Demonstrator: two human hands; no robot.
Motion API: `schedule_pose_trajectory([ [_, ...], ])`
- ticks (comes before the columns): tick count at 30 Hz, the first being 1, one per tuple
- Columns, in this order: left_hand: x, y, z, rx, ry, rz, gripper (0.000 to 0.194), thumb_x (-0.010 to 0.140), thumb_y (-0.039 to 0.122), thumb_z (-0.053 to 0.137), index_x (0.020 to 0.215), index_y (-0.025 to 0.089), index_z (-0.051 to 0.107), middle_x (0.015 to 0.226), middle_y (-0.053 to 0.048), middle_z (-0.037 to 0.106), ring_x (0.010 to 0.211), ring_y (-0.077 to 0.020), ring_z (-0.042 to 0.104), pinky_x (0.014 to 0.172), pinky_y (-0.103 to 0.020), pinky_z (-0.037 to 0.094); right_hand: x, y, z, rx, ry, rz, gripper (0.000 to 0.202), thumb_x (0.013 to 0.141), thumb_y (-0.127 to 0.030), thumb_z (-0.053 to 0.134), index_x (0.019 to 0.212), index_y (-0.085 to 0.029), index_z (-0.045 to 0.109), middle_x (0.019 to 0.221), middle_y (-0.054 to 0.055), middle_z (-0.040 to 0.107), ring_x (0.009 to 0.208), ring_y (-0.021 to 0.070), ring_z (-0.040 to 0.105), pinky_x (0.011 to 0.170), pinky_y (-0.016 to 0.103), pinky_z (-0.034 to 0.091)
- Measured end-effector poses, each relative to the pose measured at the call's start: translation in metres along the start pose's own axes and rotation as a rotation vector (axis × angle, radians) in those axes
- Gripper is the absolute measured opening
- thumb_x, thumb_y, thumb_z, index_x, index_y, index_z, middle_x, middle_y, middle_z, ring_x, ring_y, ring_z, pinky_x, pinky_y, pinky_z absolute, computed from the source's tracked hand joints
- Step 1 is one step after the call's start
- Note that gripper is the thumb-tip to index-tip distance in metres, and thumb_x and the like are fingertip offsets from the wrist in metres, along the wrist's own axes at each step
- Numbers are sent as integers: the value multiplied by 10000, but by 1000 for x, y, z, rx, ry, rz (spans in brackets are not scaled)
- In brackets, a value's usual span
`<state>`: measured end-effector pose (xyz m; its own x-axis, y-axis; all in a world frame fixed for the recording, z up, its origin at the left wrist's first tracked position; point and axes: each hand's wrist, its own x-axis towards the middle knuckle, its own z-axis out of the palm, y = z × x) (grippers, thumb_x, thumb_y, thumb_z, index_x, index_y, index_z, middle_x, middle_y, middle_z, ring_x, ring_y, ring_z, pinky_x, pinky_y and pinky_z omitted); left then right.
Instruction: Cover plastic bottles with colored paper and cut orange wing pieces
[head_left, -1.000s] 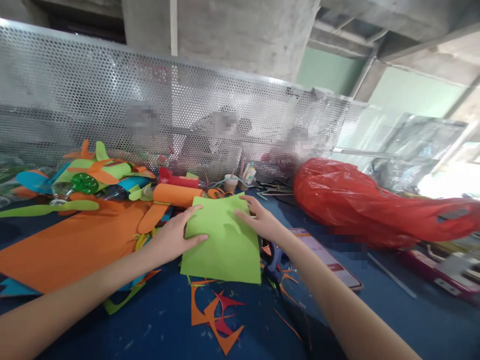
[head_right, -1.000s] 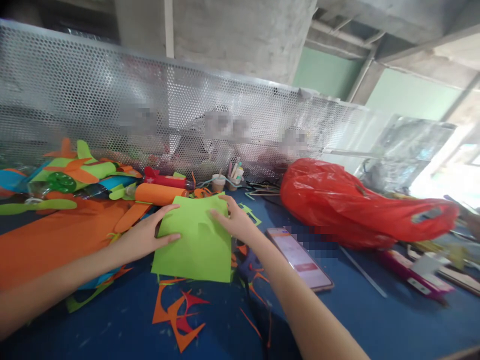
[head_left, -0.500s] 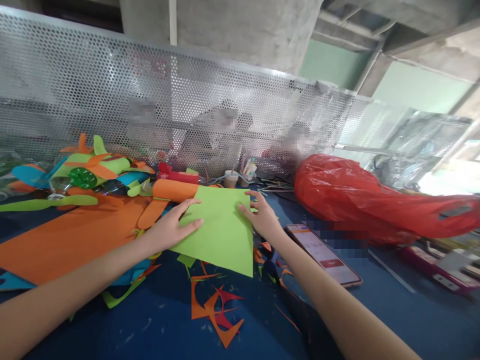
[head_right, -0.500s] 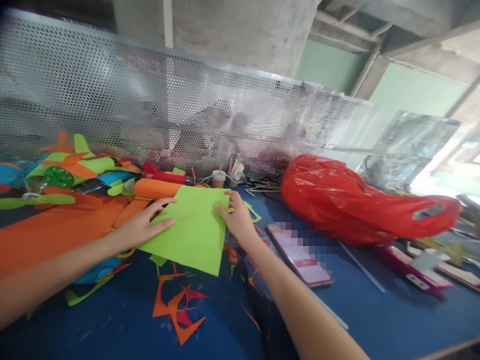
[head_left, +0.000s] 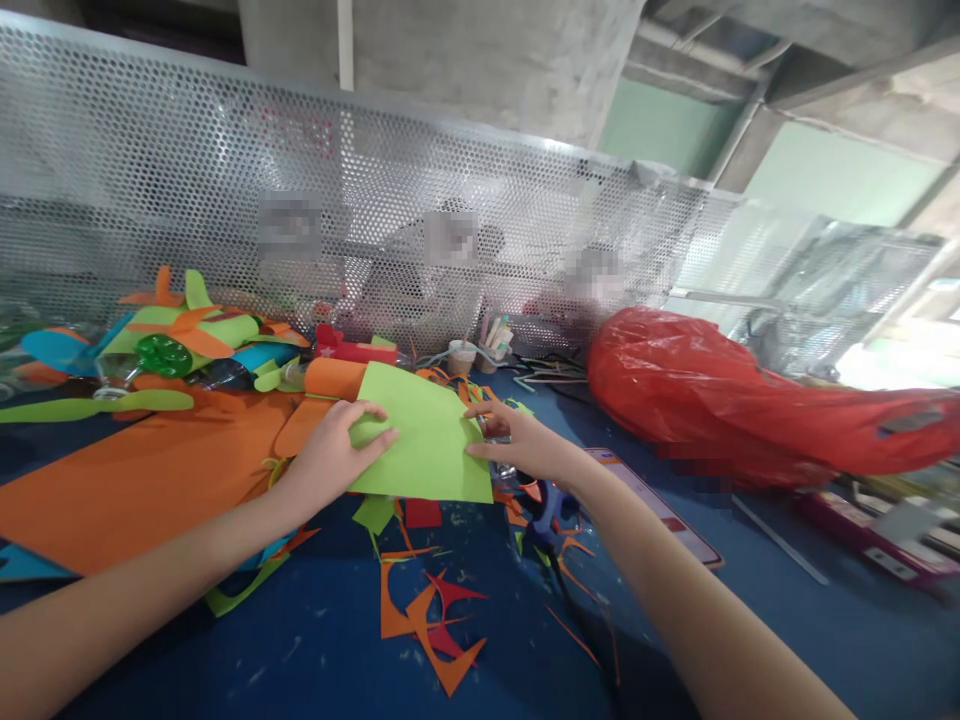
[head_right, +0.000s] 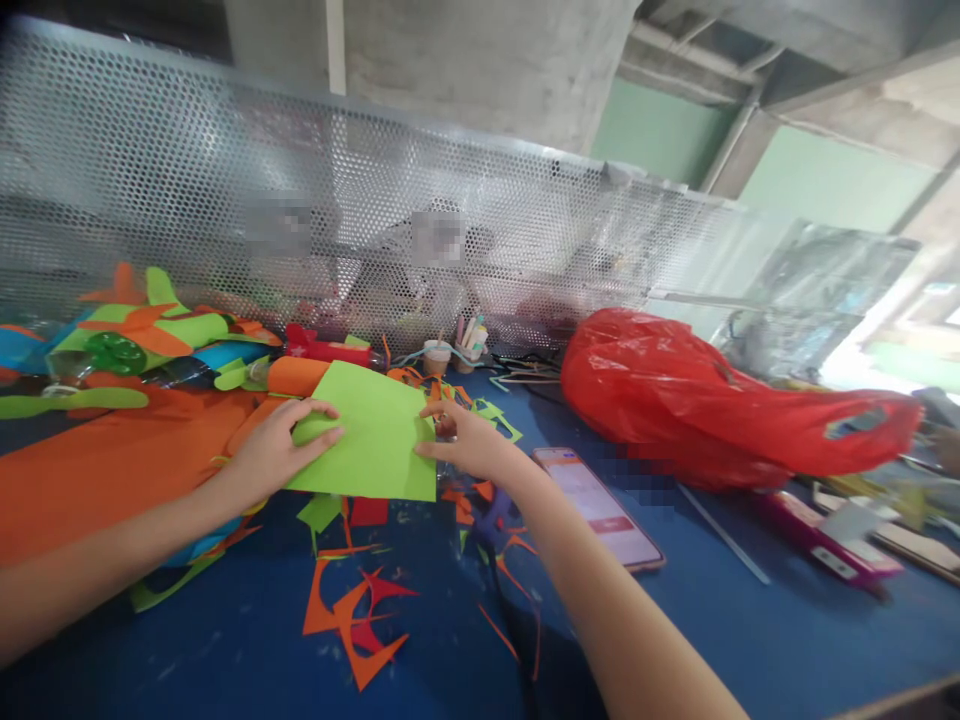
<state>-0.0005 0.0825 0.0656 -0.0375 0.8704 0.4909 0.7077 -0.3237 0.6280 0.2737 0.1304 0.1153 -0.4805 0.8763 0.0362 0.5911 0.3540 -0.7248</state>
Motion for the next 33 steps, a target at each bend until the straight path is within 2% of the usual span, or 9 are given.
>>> schedule_pose_trajectory([
  [3,-1,2,-2,-28,-43,6,408,925,548,506,1089,222,690,1038,-69,644,911,-248,633,843,-390,530,5,5,4,-34,93,-15,306,818,-238,675,1117,-195,627,871,4,596,793,160,620,776,299,519],
  [7,-4,2,-2,-60,-134,38,402,920,438,523,1239,238,665,1050,-60,625,720,-178,589,713,-342,527,7,8,1,-90,172,-7,266,834,-179,615,1095,-218,647,880,-3,584,720,129,588,710,262,509],
  [12,-4,0,1,-69,-186,105,393,902,434,570,1238,256,670,1076,-63,604,812,-193,609,772,-362,529,1,2,-10,-254,130,-4,302,836,-153,557,1092,-221,701,857,8,577,733,156,603,718,284,498],
  [16,-4,-3,3,-43,-146,148,376,920,466,559,1202,264,705,1034,-62,525,847,-211,593,807,-408,533,-2,-1,-14,-351,68,-2,337,847,-156,557,1134,-219,721,900,44,644,848,213,654,834,364,520],
  [20,-5,-2,3,-8,-97,224,280,929,416,567,1070,292,775,1084,-65,454,1030,-255,544,952,-460,482,-4,-4,-11,-414,209,-88,423,774,-64,637,1162,-211,718,1249,123,637,1204,267,600,1063,429,442],
  [22,-5,0,1,5,-123,270,275,951,379,543,1068,306,780,1092,-65,476,1034,-253,540,953,-457,476,-6,-9,-8,-404,237,-160,354,790,-75,659,1114,-200,725,1265,119,652,1193,262,611,1073,427,432],
  [25,-5,2,-1,27,-184,326,302,981,351,502,1116,314,769,1074,-66,524,1029,-253,544,936,-451,480,-9,-18,-2,-354,133,-238,162,882,-241,679,1034,-223,731,1119,62,739,1060,242,674,992,411,484],
  [28,-4,3,-3,55,-219,338,319,998,364,478,1145,299,753,1083,-71,553,1063,-260,543,943,-443,485,-12,-22,4,-394,18,-262,245,853,-301,745,1075,-199,722,1129,78,746,1053,254,679,962,407,498],
  [33,-5,7,-4,78,-257,319,344,1019,367,423,1158,246,713,1164,-90,594,1070,-246,585,910,-399,518,-13,-22,7,-490,-24,-281,389,841,-316,772,1198,-179,700,1253,115,714,1176,295,636,1044,456,452],
])
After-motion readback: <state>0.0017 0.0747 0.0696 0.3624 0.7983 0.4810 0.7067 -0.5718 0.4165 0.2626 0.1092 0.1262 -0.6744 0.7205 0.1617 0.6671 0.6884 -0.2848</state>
